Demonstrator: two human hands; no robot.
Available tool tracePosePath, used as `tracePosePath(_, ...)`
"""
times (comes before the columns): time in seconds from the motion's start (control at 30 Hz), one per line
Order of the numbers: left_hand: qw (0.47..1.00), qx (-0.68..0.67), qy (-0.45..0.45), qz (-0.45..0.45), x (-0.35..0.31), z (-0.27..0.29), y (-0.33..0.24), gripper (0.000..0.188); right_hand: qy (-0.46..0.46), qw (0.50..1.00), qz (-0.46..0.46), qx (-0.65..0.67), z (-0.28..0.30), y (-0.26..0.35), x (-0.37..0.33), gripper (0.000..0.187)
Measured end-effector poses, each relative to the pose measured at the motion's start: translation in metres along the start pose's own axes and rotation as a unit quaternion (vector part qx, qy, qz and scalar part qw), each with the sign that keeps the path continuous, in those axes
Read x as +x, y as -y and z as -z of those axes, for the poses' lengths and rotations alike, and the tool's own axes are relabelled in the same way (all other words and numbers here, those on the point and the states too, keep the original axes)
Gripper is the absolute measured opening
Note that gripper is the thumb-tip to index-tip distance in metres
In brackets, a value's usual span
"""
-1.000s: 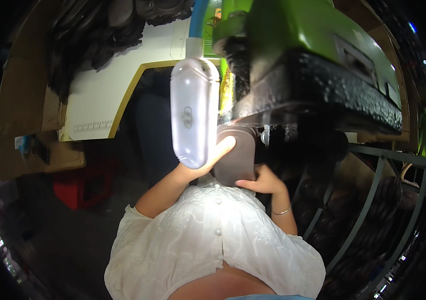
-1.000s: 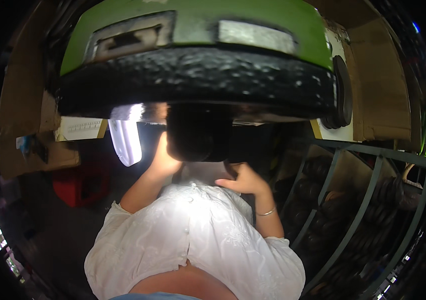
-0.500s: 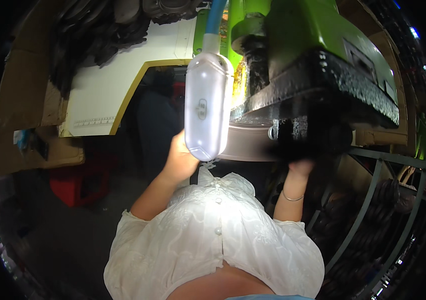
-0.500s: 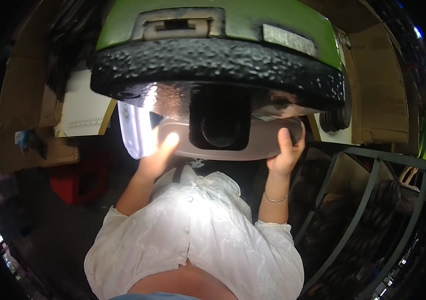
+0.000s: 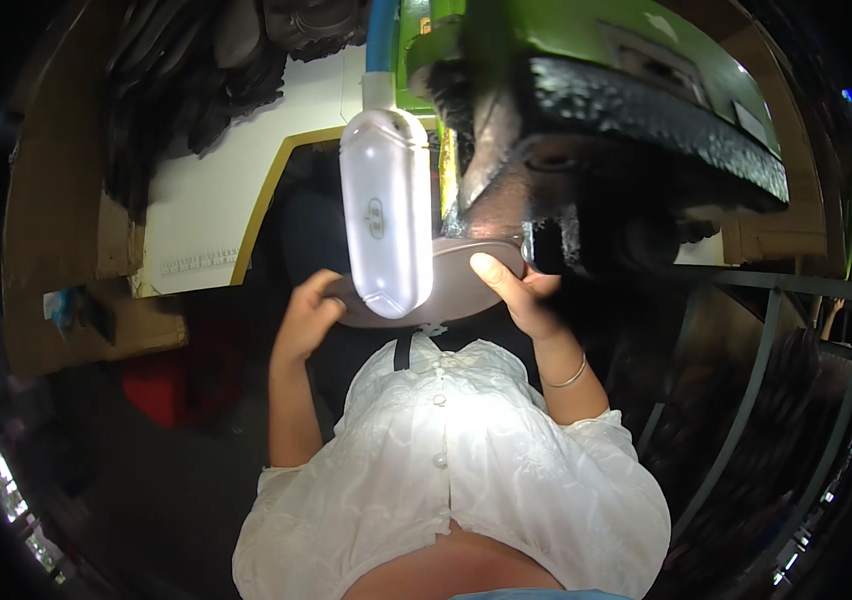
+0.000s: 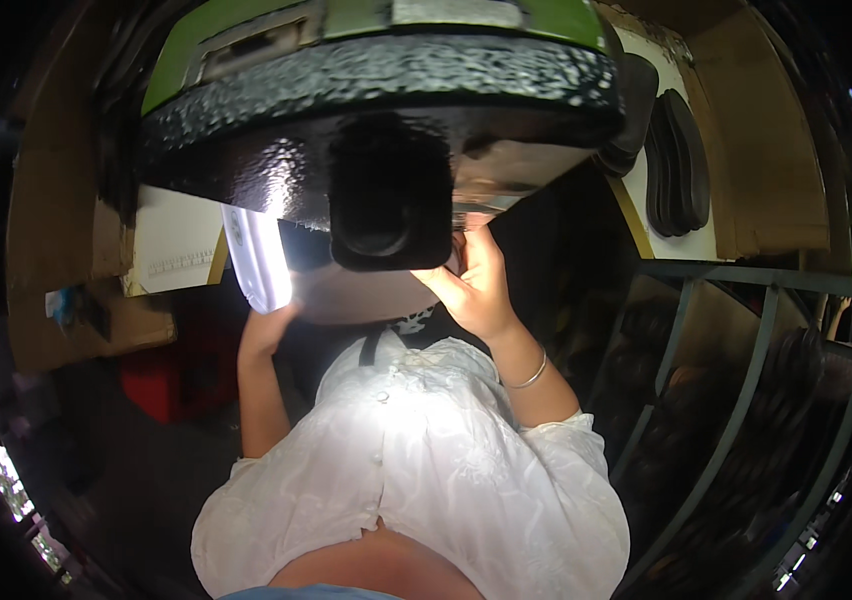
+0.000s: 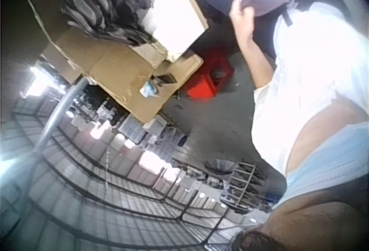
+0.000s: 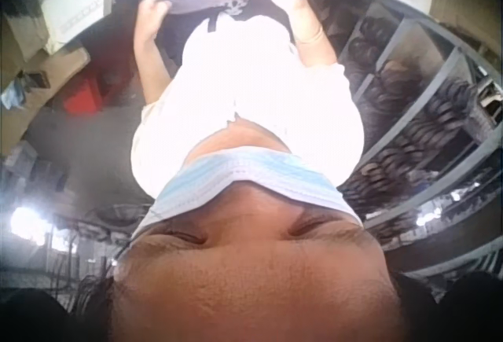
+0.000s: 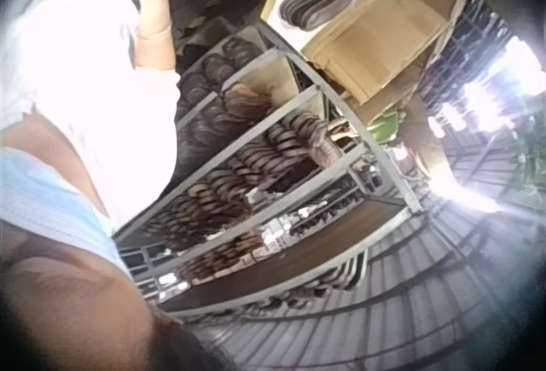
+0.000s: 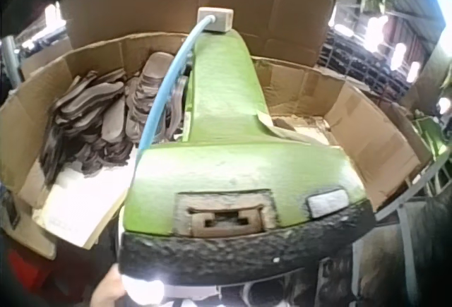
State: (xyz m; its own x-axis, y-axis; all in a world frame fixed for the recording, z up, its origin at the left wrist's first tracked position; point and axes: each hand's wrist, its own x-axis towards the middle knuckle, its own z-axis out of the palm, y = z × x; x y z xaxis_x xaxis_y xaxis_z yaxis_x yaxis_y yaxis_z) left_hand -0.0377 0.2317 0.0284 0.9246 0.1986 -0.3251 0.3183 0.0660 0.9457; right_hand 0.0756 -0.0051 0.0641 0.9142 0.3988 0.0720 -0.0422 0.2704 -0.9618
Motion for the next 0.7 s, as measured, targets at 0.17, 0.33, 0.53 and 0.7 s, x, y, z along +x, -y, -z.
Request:
tracePosePath(0.17, 0.961, 0.136, 0.241, -0.014, 0.004, -0.062, 0.026, 0.038, 0.128, 0.987, 0.001, -0.102, 0.002, 0.030, 0.020, 0.027)
tracePosePath(0.33, 0.982, -0.061, 0.128, -0.125, 0.022, -0.119, -0.060, 0.024, 0.151, 0.975, 0.012, -0.164, 0.019, 0.030, 0.031, 0.025)
tracePosePath(0.53, 0.959, 0.125, -0.026, -0.253, 0.035, -0.119, -0.060, 0.024, 0.260, 0.945, -0.116, -0.159, 0.047, -0.007, -0.019, 0.061)
tracePosePath(0.7, 0.984, 0.025, -0.005, -0.178, 0.019, -0.112, -0.070, 0.017, 0.216, 0.927, -0.299, -0.069, 0.108, -0.049, -0.077, 0.055)
